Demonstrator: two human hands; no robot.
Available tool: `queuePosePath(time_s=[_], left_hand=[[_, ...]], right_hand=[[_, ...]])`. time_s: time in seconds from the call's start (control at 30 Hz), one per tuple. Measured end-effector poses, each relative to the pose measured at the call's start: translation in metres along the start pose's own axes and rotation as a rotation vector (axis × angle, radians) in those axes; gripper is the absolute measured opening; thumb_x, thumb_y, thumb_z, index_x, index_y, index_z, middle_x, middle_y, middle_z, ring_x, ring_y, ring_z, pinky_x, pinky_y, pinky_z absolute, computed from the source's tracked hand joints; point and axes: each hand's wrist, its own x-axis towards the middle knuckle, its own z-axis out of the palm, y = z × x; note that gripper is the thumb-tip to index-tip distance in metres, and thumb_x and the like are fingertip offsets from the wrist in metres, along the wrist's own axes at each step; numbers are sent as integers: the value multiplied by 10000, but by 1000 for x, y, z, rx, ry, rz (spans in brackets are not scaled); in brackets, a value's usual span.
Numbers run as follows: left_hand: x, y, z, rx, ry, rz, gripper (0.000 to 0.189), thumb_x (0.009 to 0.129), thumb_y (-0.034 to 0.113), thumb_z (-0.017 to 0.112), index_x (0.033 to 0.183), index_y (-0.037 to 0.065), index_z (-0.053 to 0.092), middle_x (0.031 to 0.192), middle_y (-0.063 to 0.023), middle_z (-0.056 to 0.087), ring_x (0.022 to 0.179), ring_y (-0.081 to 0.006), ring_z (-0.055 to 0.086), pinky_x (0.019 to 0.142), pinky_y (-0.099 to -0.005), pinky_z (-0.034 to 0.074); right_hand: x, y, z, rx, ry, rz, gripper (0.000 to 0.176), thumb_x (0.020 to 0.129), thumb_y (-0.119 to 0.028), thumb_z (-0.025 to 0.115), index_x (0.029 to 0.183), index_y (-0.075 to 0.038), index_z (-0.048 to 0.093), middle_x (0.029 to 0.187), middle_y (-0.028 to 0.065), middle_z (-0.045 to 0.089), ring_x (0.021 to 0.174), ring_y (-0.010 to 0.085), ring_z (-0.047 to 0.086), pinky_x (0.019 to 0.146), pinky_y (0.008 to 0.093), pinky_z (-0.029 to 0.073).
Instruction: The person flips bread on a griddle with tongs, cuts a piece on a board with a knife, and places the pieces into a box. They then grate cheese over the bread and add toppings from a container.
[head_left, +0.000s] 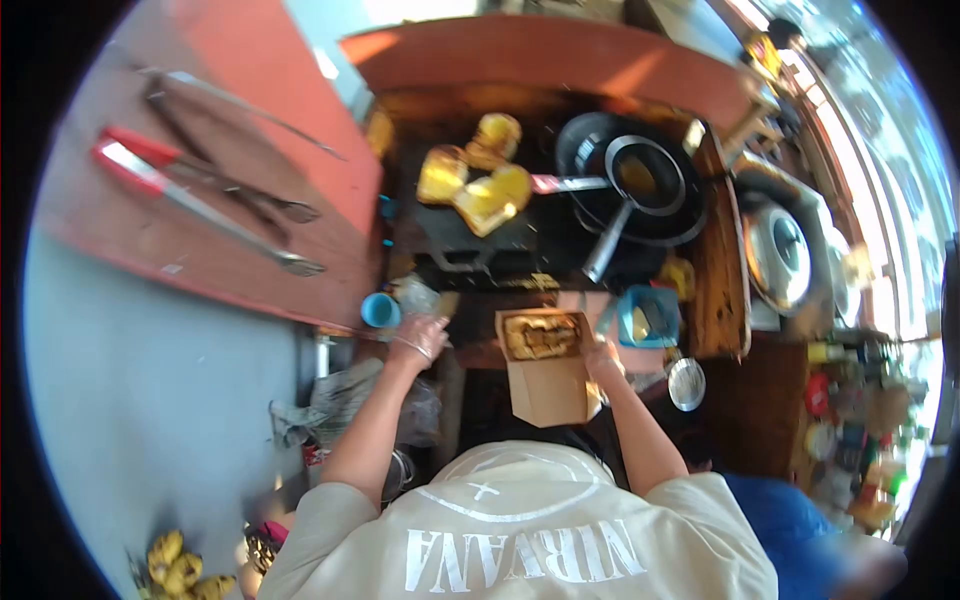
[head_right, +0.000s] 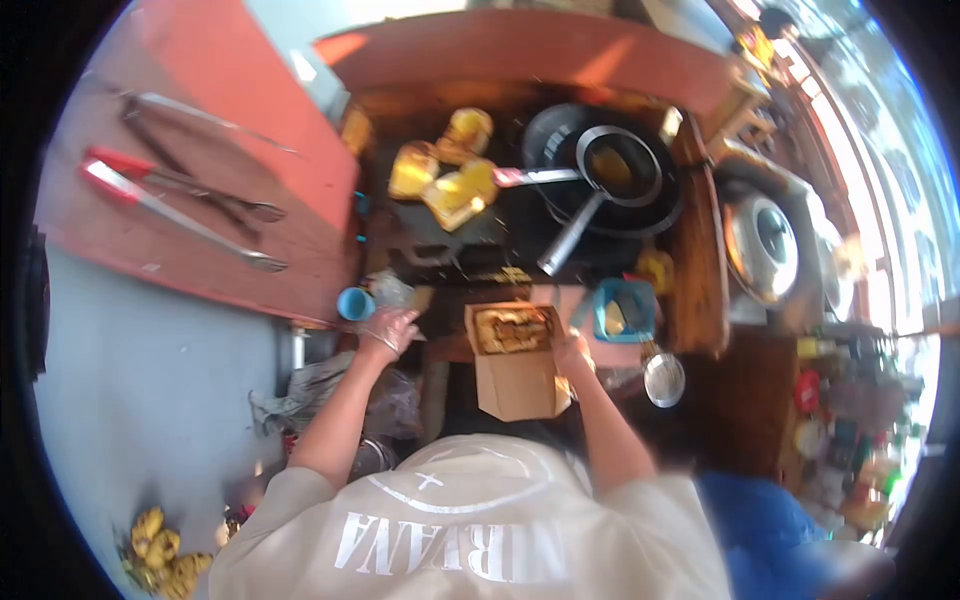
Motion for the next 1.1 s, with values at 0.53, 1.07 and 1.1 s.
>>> queuePosePath(time_s=[0.53,1.07,1.1], left_hand=[[-17,57,-500,1418,-245,-193,263,835,179,650,1071,198,766,1260,-53,640,1357,-255,463,1258,-477,156],[-48,149,-313,440,146,-437,199,906,276,632,873,108,734,840,-146,699,829,-363,692,710,-512,536],[-45,117,-268,231,182,-468,224,919,311,643,875,103,713,894,-165,699,848,-397,663,741,-492,528]], right_hand=[[6,75,-159,1241,-129,363,415,896,-325,681,1225,-72,672,1188,105,715,1138,255,677,862,339,556],[-10,97,-189,1863,-691,670,254,929,-285,661,962,-37,702,796,43,698,612,128,641,525,241,516],[-12,96,-183,1873,-693,686,254,929,-285,661,962,-37,702,796,43,698,612,128,641,525,241,516]])
